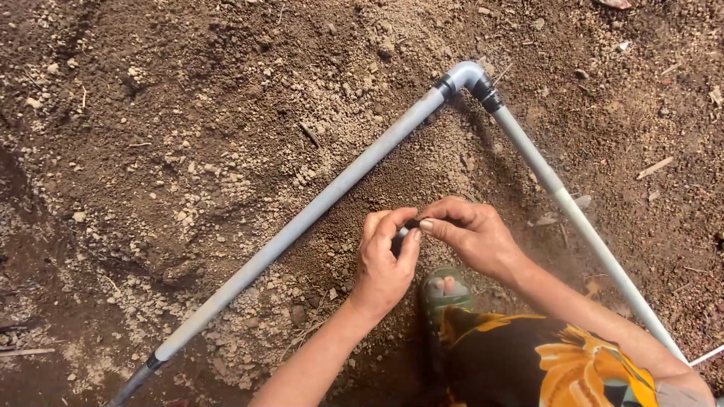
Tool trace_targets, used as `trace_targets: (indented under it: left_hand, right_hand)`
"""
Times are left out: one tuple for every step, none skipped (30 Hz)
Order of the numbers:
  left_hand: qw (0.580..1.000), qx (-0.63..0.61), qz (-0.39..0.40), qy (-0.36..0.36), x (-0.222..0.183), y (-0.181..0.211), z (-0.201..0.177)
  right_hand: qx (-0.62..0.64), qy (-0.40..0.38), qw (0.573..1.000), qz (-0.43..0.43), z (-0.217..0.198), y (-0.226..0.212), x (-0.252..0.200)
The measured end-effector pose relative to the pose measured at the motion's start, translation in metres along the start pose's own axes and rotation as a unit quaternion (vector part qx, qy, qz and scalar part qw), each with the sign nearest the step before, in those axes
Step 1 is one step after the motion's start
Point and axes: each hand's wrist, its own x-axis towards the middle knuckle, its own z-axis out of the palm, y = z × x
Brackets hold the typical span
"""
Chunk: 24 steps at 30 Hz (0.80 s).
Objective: The person wraps electrical tape around a PVC pipe joint and then picks up and carries a small plastic stool across an outdoor work area.
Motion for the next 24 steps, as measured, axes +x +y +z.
trace_targets:
  left_hand:
    - [1.000,0.002,0.001,-0.004,-0.001,-0.001,0.000]
    - [1.000,0.001,0.002,-0.004,-0.003,-0.001,0.000]
    - [1.000,-0.002,-0.001,-0.003,-0.004,-0.001,-0.001]
    - [1.000,-0.005,-0.003,-0.001,-0.006,0.000,-0.002]
    - [1.000,-0.005,-0.004,-0.001,-0.009,0.003,-0.003]
    - [1.000,-0.009,-0.006,-0.003,-0.013,0.005,-0.005]
    - [1.000,-0.013,-0.008,-0.005,-0.015,0.008,-0.006]
    - [1.000,-0.013,-0.008,-0.003,-0.017,0.004,-0.005]
    - [1.000,-0.018,-0.006,-0.015,-0.020,-0.001,-0.005]
    - [0.999,-0.023,-0.004,-0.027,-0.023,-0.005,-0.004]
    - [0.999,-0.023,-0.005,-0.027,-0.022,-0.008,-0.005]
    - [0.999,-0.020,-0.014,-0.045,-0.022,-0.011,-0.006]
    - [0.998,-0.018,-0.022,-0.064,-0.021,-0.014,-0.006]
    - [0.998,-0.018,-0.023,-0.064,-0.016,-0.010,-0.006]
    - [0.996,-0.058,-0.026,-0.066,-0.010,-0.006,-0.007]
    - [0.992,-0.098,-0.030,-0.068,-0.004,-0.002,-0.006]
    - [0.992,-0.098,-0.029,-0.070,0.003,0.008,-0.008]
    - [0.984,-0.130,-0.039,-0.117,0.011,0.018,-0.010]
    - [0.972,-0.163,-0.049,-0.164,0.018,0.028,-0.011]
    - [0.971,-0.164,-0.050,-0.167,0.020,0.011,-0.002]
    - [0.976,-0.146,-0.018,-0.163,0.023,-0.005,0.006]
    - [0.979,-0.128,0.014,-0.159,0.025,-0.022,0.014]
    - [0.978,-0.128,0.015,-0.161,0.027,-0.025,0.022]
    - [0.977,-0.163,-0.037,-0.135,0.028,-0.028,0.031]
  right_hand:
    - [-0.019,0.010,1.000,-0.016,-0.001,0.004,0.001]
    - [-0.019,0.010,1.000,-0.017,-0.002,0.004,-0.001]
    - [-0.041,0.020,0.999,-0.027,-0.003,0.003,-0.001]
    - [-0.064,0.029,0.997,-0.036,-0.004,0.003,-0.002]
    - [-0.064,0.028,0.997,-0.036,-0.006,-0.001,-0.002]
    - [-0.065,0.036,0.997,-0.026,-0.007,-0.004,-0.002]
    - [-0.065,0.046,0.997,-0.017,-0.009,-0.008,0.000]
    - [-0.066,0.045,0.997,-0.017,-0.013,-0.013,0.000]
    - [-0.077,0.053,0.996,-0.009,-0.016,-0.016,0.000]
    - [-0.088,0.062,0.994,-0.002,-0.018,-0.020,-0.001]
    - [-0.088,0.061,0.994,-0.001,-0.021,-0.023,-0.001]
    - [-0.092,0.060,0.994,-0.003,-0.023,-0.026,-0.001]
    - [-0.096,0.060,0.994,-0.006,-0.026,-0.029,-0.001]
    - [-0.096,0.059,0.994,-0.005,-0.029,-0.029,0.000]
    - [-0.112,0.043,0.993,-0.011,-0.033,-0.029,0.001]
    - [-0.128,0.027,0.991,-0.017,-0.037,-0.029,0.002]
    - [-0.127,0.029,0.991,-0.016,-0.038,-0.032,0.003]
    - [-0.129,0.017,0.991,-0.016,-0.038,-0.034,0.004]
    - [-0.131,0.005,0.991,-0.014,-0.040,-0.036,0.004]
    - [-0.131,0.007,0.991,-0.012,-0.042,-0.036,0.004]
    - [-0.122,0.005,0.993,-0.002,-0.044,-0.036,0.005]
    - [-0.113,0.004,0.994,0.008,-0.047,-0.037,0.006]
    - [-0.114,0.006,0.993,0.009,-0.050,-0.038,0.007]
    - [-0.114,-0.002,0.993,0.014,-0.053,-0.039,0.008]
